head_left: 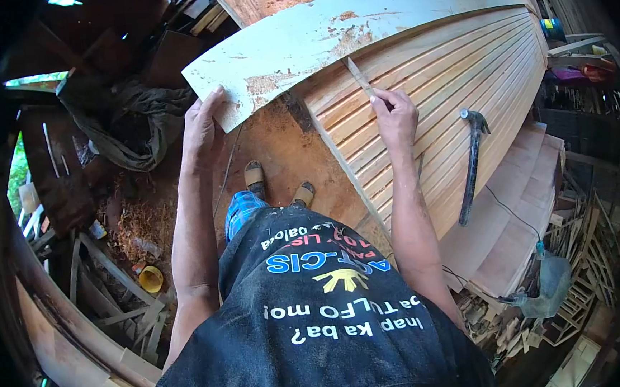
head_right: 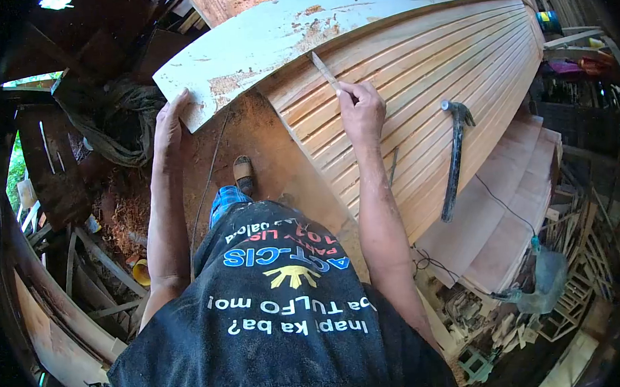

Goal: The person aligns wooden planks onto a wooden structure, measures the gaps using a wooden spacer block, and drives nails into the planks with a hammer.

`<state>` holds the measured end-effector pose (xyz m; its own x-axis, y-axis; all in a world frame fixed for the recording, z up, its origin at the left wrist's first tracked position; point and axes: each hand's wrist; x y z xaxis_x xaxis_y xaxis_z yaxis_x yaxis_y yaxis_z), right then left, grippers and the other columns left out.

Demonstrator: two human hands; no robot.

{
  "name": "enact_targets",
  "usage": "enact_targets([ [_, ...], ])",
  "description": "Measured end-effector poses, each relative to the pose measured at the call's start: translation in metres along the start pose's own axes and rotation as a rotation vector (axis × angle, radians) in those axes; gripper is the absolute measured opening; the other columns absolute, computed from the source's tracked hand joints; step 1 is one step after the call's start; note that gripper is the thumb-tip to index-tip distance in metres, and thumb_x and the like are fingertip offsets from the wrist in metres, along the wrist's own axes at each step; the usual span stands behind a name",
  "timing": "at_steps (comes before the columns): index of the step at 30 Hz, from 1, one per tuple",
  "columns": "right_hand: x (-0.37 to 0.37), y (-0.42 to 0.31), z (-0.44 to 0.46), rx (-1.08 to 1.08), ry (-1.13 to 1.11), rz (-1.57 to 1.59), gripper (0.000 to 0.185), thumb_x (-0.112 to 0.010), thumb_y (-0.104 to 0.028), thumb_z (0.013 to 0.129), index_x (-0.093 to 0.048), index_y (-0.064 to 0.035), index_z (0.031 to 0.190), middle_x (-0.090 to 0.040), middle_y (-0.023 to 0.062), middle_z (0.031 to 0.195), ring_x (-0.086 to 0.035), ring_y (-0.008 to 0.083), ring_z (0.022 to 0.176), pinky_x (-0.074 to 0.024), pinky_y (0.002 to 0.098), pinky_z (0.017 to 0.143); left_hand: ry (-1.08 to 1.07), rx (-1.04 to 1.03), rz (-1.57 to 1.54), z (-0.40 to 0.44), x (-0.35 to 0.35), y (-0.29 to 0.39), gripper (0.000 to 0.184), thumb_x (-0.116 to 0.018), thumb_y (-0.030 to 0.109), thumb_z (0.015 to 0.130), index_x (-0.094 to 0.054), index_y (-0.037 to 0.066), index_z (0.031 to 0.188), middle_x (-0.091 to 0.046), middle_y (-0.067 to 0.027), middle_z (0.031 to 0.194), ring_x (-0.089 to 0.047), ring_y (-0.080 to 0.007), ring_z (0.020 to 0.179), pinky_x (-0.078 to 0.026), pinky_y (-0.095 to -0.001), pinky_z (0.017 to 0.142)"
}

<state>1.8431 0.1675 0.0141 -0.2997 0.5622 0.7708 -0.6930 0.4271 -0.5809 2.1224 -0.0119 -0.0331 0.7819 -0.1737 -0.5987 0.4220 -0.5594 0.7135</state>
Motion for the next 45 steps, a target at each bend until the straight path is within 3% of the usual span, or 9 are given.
enact_targets([
  [10,-0.004,-0.003,0.002,-0.002,-0.03,-0.02,0.014,-0.07,-0.011,0.08,-0.074,-0.0072,0.093,-0.061,0.0093,0.077,-0.062,0.0236,0.069,-0.0501,0.0361,0.065,-0.041,0.008,-0.001,0.007,0.006,-0.002,0.037,-0.059,0.02,0.096,-0.053,-0.007,0.121,-0.064,-0.0131,0.114,-0.064,-0.0172,0.1,-0.053,-0.0324,0.089],
  [15,-0.008,0.003,0.0,0.022,-0.005,-0.07,0.016,-0.072,-0.008,0.08,-0.075,-0.0069,0.096,-0.062,0.0062,0.076,-0.06,0.0156,0.065,-0.0491,0.0302,0.063,-0.068,0.027,-0.028,0.011,0.013,-0.006,0.035,-0.059,0.019,0.096,-0.054,-0.005,0.12,-0.064,-0.0117,0.114,-0.064,-0.0173,0.103,-0.052,-0.0318,0.091],
  [21,-0.006,0.0,0.001,0.019,-0.014,-0.062,0.016,-0.072,-0.009,0.081,-0.074,-0.0072,0.096,-0.062,0.0059,0.077,-0.06,0.0152,0.066,-0.0495,0.0301,0.063,0.014,0.017,-0.133,0.0,0.006,0.018,0.043,-0.053,0.031,0.099,-0.052,-0.002,0.126,-0.063,-0.0123,0.119,-0.062,-0.0212,0.107,-0.05,-0.0368,0.093],
  [23,-0.007,-0.002,0.002,0.0,-0.025,-0.05,0.015,-0.071,-0.01,0.081,-0.074,-0.0077,0.095,-0.062,0.0068,0.078,-0.061,0.0179,0.067,-0.0499,0.0321,0.064,-0.006,-0.025,0.004,0.01,0.024,0.028,0.048,-0.045,0.039,0.101,-0.051,0.0,0.129,-0.064,-0.0124,0.119,-0.062,-0.0206,0.106,-0.051,-0.0364,0.091],
  [25,-0.006,-0.003,0.002,-0.025,-0.032,-0.017,0.014,-0.07,-0.012,0.081,-0.074,-0.0085,0.094,-0.062,0.0087,0.079,-0.063,0.0235,0.069,-0.0507,0.0363,0.065,0.049,-0.192,0.15,0.005,0.022,0.044,0.049,-0.048,0.039,0.1,-0.051,0.0,0.13,-0.065,-0.0106,0.117,-0.063,-0.0196,0.103,-0.051,-0.0346,0.089],
  [27,-0.005,-0.003,0.002,-0.031,-0.036,-0.016,0.014,-0.07,-0.012,0.081,-0.074,-0.0085,0.094,-0.062,0.0088,0.079,-0.063,0.0232,0.069,-0.0508,0.0362,0.065,0.179,-0.334,0.49,0.01,0.027,0.06,0.048,-0.061,0.033,0.095,-0.054,0.0,0.13,-0.063,-0.0128,0.122,-0.061,-0.0202,0.109,-0.048,-0.0328,0.094],
  [30,-0.004,-0.004,0.002,-0.021,-0.041,-0.02,0.014,-0.07,-0.012,0.081,-0.074,-0.0082,0.094,-0.062,0.0089,0.079,-0.063,0.0225,0.069,-0.0509,0.0359,0.064,0.227,-0.619,0.897,0.014,0.006,0.081,0.052,-0.064,0.032,0.094,-0.053,-0.001,0.132,-0.065,-0.0141,0.119,-0.061,-0.0217,0.111,-0.045,-0.033,0.1],
  [38,-0.006,-0.004,0.002,-0.052,-0.045,-0.006,0.013,-0.07,-0.012,0.081,-0.073,-0.0067,0.093,-0.061,0.0084,0.079,-0.062,0.0213,0.068,-0.0506,0.0349,0.064,0.039,-0.473,1.589,0.049,-0.027,0.091,0.048,-0.063,0.042,0.09,-0.063,0.004,0.121,-0.068,-0.0156,0.112,-0.065,-0.0276,0.105,-0.05,-0.0375,0.089],
  [45,-0.007,-0.006,0.003,-0.068,-0.045,-0.016,0.013,-0.069,-0.011,0.082,-0.073,-0.0065,0.093,-0.061,0.0082,0.079,-0.062,0.0213,0.067,-0.0503,0.0348,0.063,-0.074,-0.302,1.685,0.07,-0.041,0.08,0.052,-0.051,0.054,0.094,-0.067,0.009,0.114,-0.07,-0.0158,0.102,-0.068,-0.0295,0.094,-0.052,-0.0399,0.082],
])
Point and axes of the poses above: each hand's wrist, its own z-axis towards the middle knuckle, its own x-axis out of the back of the hand, y = z × x
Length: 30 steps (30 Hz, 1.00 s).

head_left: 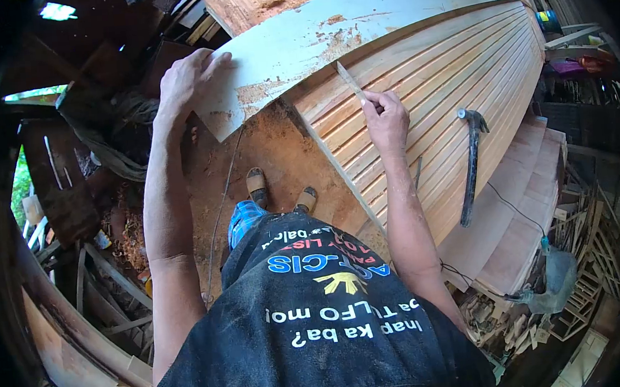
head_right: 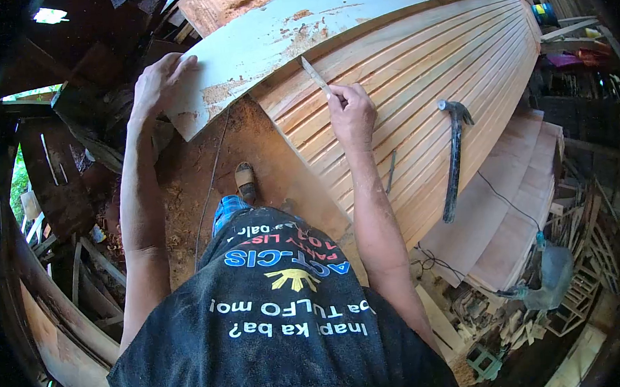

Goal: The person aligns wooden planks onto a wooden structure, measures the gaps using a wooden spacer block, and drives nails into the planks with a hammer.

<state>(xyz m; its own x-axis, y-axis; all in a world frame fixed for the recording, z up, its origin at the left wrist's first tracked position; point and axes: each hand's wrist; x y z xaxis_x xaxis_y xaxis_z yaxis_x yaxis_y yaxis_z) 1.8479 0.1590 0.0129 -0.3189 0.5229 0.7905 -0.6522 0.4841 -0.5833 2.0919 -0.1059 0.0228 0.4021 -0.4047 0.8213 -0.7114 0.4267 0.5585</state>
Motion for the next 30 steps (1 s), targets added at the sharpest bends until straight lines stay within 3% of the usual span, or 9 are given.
enact_targets([
  [5,0.001,-0.006,-0.001,0.027,0.003,-0.044,0.013,-0.069,-0.011,0.082,-0.072,-0.0068,0.094,-0.062,0.0089,0.081,-0.062,0.0224,0.07,-0.0507,0.036,0.065,-0.01,-0.02,0.115,0.001,-0.001,0.002,0.052,-0.049,0.057,0.093,-0.069,0.01,0.103,-0.07,-0.0153,0.092,-0.067,-0.0337,0.09,-0.051,-0.0445,0.08],
  [10,0.002,-0.005,0.0,0.016,-0.046,-0.057,0.015,-0.068,-0.013,0.083,-0.073,-0.0068,0.095,-0.063,0.0096,0.083,-0.063,0.0241,0.07,-0.051,0.0374,0.065,-0.102,-0.11,0.067,0.024,-0.003,0.002,0.054,-0.05,0.057,0.093,-0.068,0.006,0.099,-0.069,-0.0185,0.094,-0.066,-0.0349,0.092,-0.05,-0.0457,0.081],
  [15,0.002,-0.004,0.003,0.015,-0.052,-0.008,0.018,-0.07,-0.009,0.082,-0.073,-0.0044,0.098,-0.06,0.007,0.077,-0.059,0.0161,0.064,-0.0497,0.0299,0.063,-0.194,-0.203,-0.006,0.057,-0.011,0.009,0.063,-0.051,0.061,0.091,-0.069,0.001,0.099,-0.068,-0.0217,0.094,-0.066,-0.0355,0.093,-0.05,-0.0467,0.081],
  [25,-0.002,-0.006,-0.001,0.001,-0.015,-0.026,0.018,-0.068,-0.008,0.082,-0.072,-0.004,0.1,-0.061,0.0069,0.079,-0.059,0.0159,0.065,-0.0496,0.0298,0.063,-0.099,-0.144,0.014,0.061,-0.022,0.016,0.071,-0.052,0.067,0.087,-0.069,-0.002,0.088,-0.068,-0.0207,0.083,-0.067,-0.0354,0.087,-0.05,-0.0461,0.079],
  [30,-0.003,-0.003,-0.002,0.03,0.002,-0.016,0.015,-0.067,-0.011,0.083,-0.072,-0.0067,0.096,-0.06,0.0095,0.079,-0.061,0.0232,0.067,-0.0499,0.0362,0.063,-0.126,-0.135,0.017,0.062,-0.021,0.017,0.071,-0.053,0.066,0.087,-0.069,-0.002,0.088,-0.068,-0.0207,0.083,-0.067,-0.0343,0.088,-0.05,-0.0456,0.079],
])
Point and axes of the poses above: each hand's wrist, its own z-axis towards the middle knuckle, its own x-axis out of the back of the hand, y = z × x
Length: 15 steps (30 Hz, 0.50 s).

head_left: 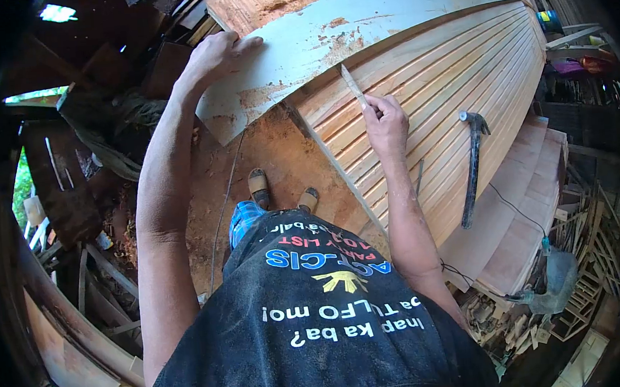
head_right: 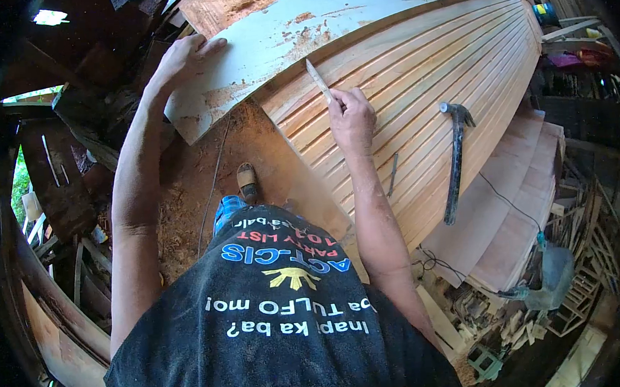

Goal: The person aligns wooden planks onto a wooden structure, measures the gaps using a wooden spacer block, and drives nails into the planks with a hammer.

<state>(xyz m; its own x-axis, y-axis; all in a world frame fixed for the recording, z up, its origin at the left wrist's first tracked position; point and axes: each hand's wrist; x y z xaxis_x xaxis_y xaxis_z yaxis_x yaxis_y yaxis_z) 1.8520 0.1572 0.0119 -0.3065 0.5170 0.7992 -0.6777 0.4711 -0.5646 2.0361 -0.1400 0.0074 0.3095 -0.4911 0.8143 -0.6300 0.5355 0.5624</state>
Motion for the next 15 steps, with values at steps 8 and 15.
enact_targets([
  [8,0.0009,-0.0008,0.0008,0.005,-0.01,-0.008,0.016,-0.065,-0.011,0.083,-0.072,-0.0055,0.096,-0.06,0.0106,0.081,-0.061,0.0257,0.069,-0.05,0.0383,0.065,0.001,0.004,-0.036,0.0024,-0.0022,-0.0034,0.07,-0.054,0.068,0.086,-0.069,-0.001,0.086,-0.067,-0.0191,0.078,-0.067,-0.0338,0.084,-0.05,-0.0448,0.076],
  [15,0.0023,-0.0043,0.001,0.006,-0.011,-0.009,0.015,-0.065,-0.01,0.082,-0.072,-0.0049,0.096,-0.061,0.011,0.082,-0.062,0.0263,0.071,-0.0499,0.039,0.067,-0.007,0.005,-0.035,0.0018,0.0,-0.0017,0.071,-0.054,0.068,0.086,-0.069,-0.001,0.085,-0.067,-0.0196,0.079,-0.067,-0.0346,0.083,-0.05,-0.0453,0.075],
])
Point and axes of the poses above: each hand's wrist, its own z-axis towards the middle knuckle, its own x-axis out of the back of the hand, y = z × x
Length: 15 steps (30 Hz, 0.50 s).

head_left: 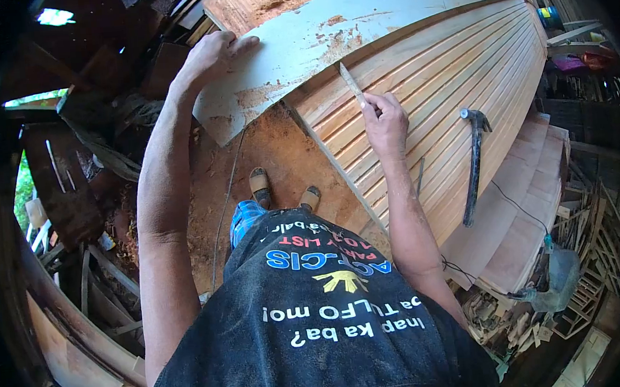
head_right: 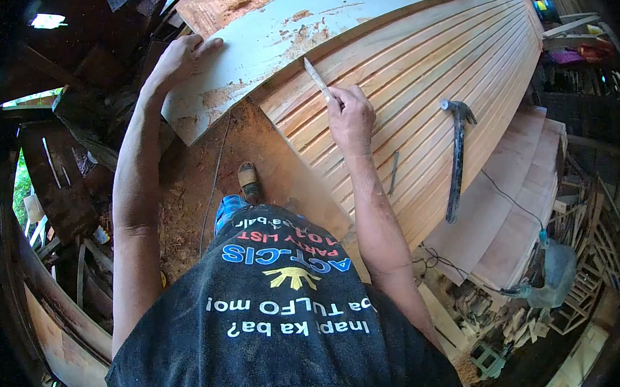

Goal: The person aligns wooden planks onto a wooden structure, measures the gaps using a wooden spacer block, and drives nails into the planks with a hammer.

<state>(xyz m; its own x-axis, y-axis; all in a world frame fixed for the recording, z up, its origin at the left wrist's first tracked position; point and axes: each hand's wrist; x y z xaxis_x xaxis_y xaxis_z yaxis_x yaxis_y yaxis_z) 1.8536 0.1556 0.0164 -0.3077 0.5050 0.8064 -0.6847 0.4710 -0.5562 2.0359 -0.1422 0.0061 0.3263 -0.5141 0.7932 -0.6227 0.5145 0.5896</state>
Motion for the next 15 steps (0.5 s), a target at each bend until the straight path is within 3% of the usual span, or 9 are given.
enact_targets([
  [15,-0.003,0.001,0.001,0.021,0.015,0.015,0.015,-0.065,-0.005,0.081,-0.071,-0.0034,0.094,-0.061,0.011,0.081,-0.062,0.0266,0.071,-0.05,0.0383,0.065,0.05,-0.025,0.101,-0.009,0.002,0.009,0.065,-0.05,0.063,0.09,-0.069,0.001,0.089,-0.068,-0.0222,0.087,-0.066,-0.0378,0.088,-0.05,-0.0475,0.078],
])
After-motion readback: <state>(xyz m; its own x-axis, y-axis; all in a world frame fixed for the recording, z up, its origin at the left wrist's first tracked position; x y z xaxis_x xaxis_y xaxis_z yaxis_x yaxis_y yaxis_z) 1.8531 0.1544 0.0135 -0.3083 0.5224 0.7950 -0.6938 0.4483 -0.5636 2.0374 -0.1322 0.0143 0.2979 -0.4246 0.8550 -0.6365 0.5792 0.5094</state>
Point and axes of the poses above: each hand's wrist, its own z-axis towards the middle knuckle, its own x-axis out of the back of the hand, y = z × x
